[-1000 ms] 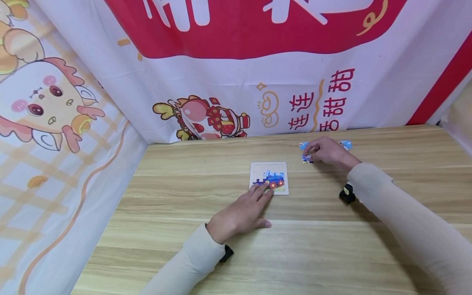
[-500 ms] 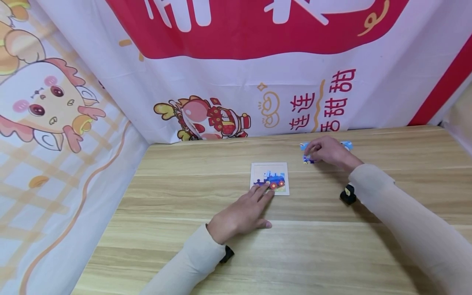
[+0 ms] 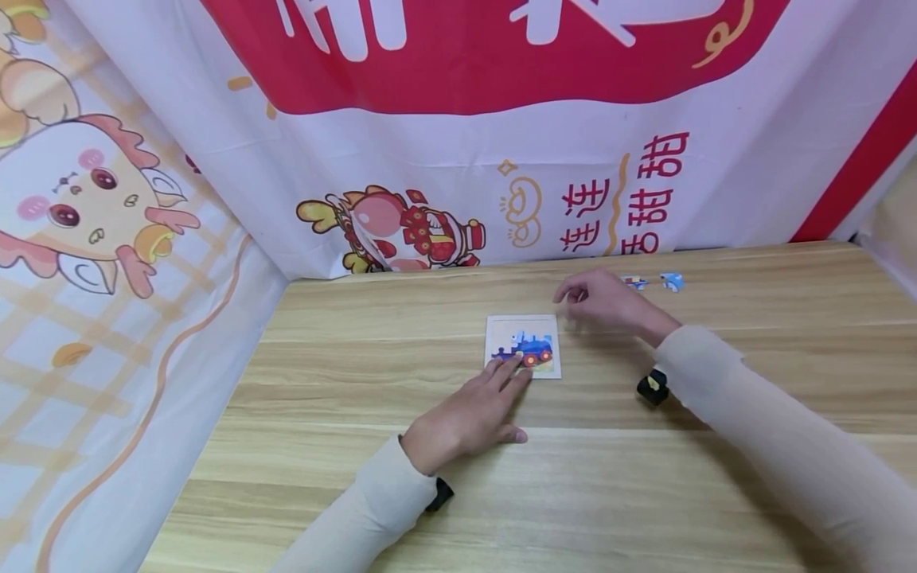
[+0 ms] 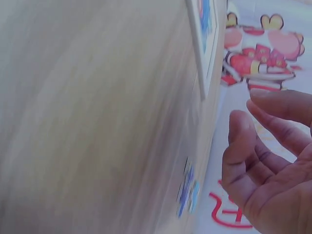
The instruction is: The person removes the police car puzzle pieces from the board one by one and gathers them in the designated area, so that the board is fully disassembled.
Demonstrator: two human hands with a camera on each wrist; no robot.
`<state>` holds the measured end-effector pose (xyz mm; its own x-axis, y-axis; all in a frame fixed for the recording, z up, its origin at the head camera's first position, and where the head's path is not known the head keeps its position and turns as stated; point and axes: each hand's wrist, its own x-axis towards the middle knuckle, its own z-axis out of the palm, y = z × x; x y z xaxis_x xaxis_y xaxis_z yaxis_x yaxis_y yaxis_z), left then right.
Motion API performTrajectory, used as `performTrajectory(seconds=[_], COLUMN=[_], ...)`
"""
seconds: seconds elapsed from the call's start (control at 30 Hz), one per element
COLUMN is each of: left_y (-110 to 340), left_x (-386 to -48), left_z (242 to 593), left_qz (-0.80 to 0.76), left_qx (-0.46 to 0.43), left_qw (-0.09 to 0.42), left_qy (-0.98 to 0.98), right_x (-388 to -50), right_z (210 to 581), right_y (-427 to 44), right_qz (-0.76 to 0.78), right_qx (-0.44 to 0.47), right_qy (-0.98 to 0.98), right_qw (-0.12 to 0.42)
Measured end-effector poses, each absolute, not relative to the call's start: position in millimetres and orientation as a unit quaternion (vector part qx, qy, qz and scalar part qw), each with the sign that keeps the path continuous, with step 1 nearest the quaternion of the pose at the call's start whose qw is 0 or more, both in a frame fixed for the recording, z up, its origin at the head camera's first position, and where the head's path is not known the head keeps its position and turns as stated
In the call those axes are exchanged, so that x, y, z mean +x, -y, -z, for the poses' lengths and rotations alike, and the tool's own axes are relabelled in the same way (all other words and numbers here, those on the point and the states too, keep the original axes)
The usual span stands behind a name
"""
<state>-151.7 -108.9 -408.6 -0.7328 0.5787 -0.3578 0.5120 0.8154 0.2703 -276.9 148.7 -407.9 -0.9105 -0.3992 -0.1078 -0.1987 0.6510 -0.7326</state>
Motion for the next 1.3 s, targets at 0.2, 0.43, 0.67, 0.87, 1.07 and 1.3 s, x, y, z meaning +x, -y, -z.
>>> performTrajectory(seconds=[0.2, 0.43, 0.67, 0.87, 1.07, 1.3], left_y=[109, 109, 109, 109, 109, 109], left_x=[-151, -151, -152, -153, -153, -153], left_z=[408, 407, 408, 409, 409, 408], left_qz=[-0.077, -0.075, -0.073, -0.069, -0.066, -0.066], left_qx=[0.292, 0.295, 0.299, 0.301, 0.301, 0.301], left_qw=[0.220, 0.220, 0.214, 0.209, 0.209, 0.209], left_qy=[-0.928, -0.927, -0.927, -0.928, -0.928, -0.928], right_x=[-273, -270, -271, -273, -275, -274], right_z=[410, 416, 420, 423, 425, 424], right_y=[-128, -112, -103, -97, -94, -86], right_qz=[0.402, 0.407, 0.404, 0.394, 0.375, 0.360], right_qx=[-0.192, -0.205, -0.212, -0.216, -0.226, -0.226], right_qy=[-0.880, -0.872, -0.869, -0.871, -0.880, -0.886], right_qw=[0.165, 0.177, 0.193, 0.197, 0.186, 0.187])
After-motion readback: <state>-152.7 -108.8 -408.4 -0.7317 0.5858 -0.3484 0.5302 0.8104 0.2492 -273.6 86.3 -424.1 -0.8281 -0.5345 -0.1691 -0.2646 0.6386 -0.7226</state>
